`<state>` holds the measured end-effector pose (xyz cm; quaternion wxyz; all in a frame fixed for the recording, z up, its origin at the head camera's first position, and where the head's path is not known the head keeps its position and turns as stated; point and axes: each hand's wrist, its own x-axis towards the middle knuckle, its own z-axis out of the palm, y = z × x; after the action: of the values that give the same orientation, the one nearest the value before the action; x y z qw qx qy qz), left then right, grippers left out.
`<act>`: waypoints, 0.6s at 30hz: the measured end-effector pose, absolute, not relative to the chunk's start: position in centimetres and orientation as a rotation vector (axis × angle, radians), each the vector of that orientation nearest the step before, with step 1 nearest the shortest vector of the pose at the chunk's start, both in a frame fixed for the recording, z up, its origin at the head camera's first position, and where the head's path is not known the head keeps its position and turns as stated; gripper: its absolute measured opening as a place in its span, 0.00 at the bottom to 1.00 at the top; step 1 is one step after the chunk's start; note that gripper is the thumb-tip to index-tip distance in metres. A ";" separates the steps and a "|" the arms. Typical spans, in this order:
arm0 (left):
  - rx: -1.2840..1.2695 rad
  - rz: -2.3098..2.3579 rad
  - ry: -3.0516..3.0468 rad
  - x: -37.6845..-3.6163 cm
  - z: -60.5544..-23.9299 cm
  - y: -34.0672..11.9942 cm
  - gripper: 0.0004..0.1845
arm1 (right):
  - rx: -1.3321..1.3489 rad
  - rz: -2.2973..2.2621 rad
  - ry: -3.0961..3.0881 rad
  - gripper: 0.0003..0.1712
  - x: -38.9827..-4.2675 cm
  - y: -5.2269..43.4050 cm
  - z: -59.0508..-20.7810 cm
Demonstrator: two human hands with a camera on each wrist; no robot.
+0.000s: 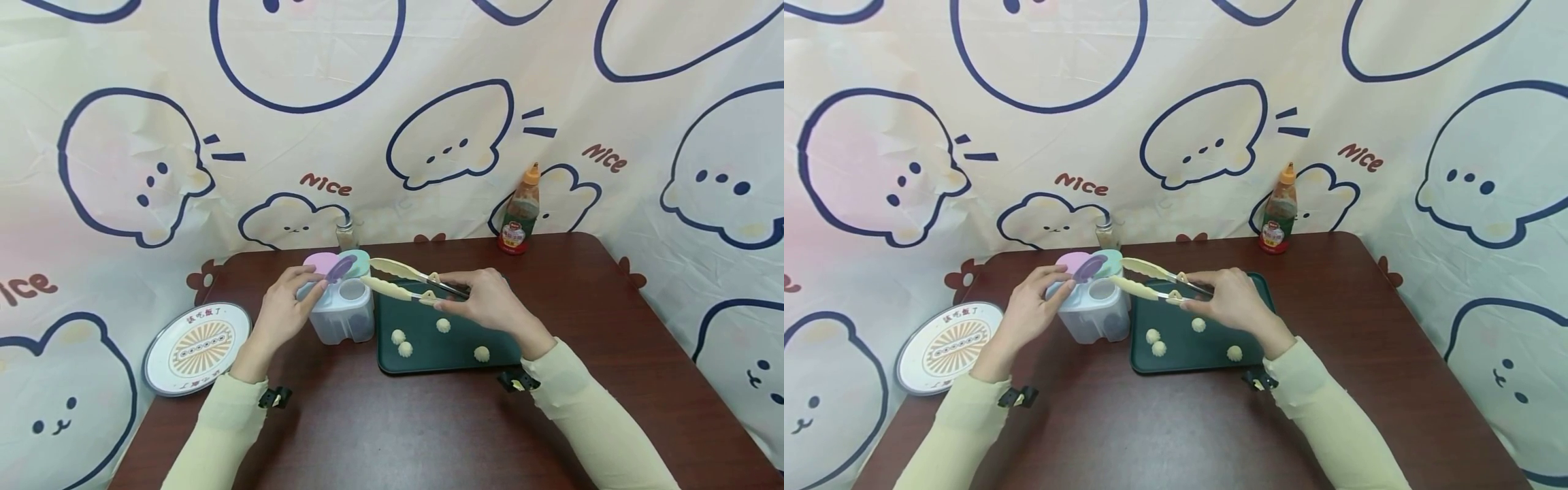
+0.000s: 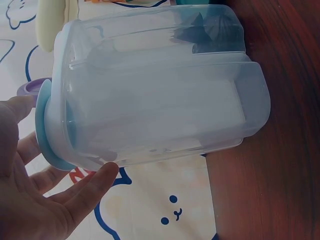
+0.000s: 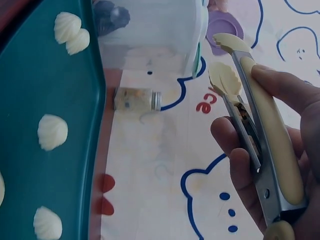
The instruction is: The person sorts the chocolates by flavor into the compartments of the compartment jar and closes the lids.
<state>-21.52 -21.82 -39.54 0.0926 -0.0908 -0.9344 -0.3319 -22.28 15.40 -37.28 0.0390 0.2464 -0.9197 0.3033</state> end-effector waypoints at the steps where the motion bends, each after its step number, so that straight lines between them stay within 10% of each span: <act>1: -0.269 -0.984 -2.774 -21.5 -39.5 -21.8 0.30 | 0.741 0.932 -2.824 0.30 -22.3 15.7 -37.3; 18: -0.271 -0.991 -2.773 -21.4 -39.4 -21.8 0.29 | 0.400 0.993 -2.904 0.35 -21.7 21.4 -38.7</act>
<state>-21.45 -21.76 -39.39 0.0921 -0.0913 -0.9337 -0.3337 -21.69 21.44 -38.75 0.0231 0.1293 -0.9380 0.3208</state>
